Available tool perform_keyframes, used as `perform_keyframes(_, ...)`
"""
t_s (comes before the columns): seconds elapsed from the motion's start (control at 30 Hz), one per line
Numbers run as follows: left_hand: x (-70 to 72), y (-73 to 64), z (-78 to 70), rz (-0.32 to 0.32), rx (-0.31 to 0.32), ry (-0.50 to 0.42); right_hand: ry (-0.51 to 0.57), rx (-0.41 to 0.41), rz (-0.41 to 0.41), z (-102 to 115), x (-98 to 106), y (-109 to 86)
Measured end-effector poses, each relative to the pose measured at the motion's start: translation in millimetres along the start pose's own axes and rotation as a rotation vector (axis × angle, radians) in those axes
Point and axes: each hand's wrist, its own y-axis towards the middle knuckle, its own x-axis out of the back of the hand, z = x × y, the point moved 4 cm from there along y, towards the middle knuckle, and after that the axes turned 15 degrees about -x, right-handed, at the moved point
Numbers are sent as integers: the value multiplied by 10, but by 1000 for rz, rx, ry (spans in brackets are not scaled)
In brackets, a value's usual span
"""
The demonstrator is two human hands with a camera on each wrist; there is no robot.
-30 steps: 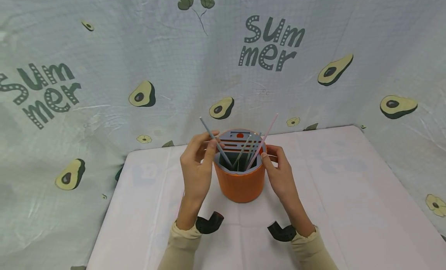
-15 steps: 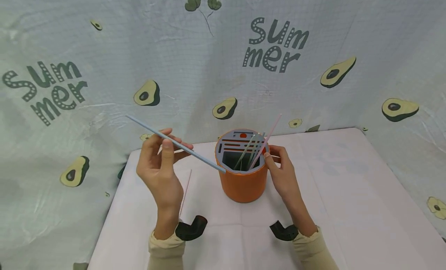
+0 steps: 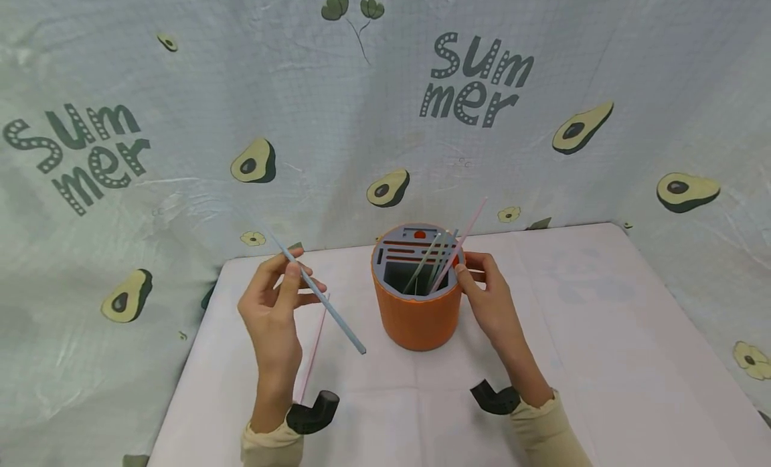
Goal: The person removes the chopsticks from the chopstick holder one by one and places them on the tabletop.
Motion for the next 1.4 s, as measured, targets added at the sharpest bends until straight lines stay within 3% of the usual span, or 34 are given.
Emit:
perform_keyframes(0.13,79,-162,274,152,250,207,-7,7,7,4,14,-6)
perform_keyframes(0.23,118,-300,469,246,404,299,-15,13,3,0,22,-2)
perform_keyframes(0.33,158,-423,623,268,496,332,-21,16,3,-5,23,3)
perform_keyframes(0.47,192,-539,768,283,562,362,-22,12,7,-4,18,5)
perform_keyframes(0.67,236,-669,939,319,619,431,-12,4,9,15,19,-7)
perform_keyframes(0.9,323,-797,1080,350,642,553,-12,2,11,6,12,-3)
perform_keyframes(1.0,371,-833,1127,389,629,639,-17,9,5,-2,6,2)
perform_keyframes(1.2,437,-878,1182,499,544,830,-27,19,-6,-12,1,10)
perform_keyframes(1.4,462,-922,1250,538,488,961,-32,15,-10,-9,0,15)
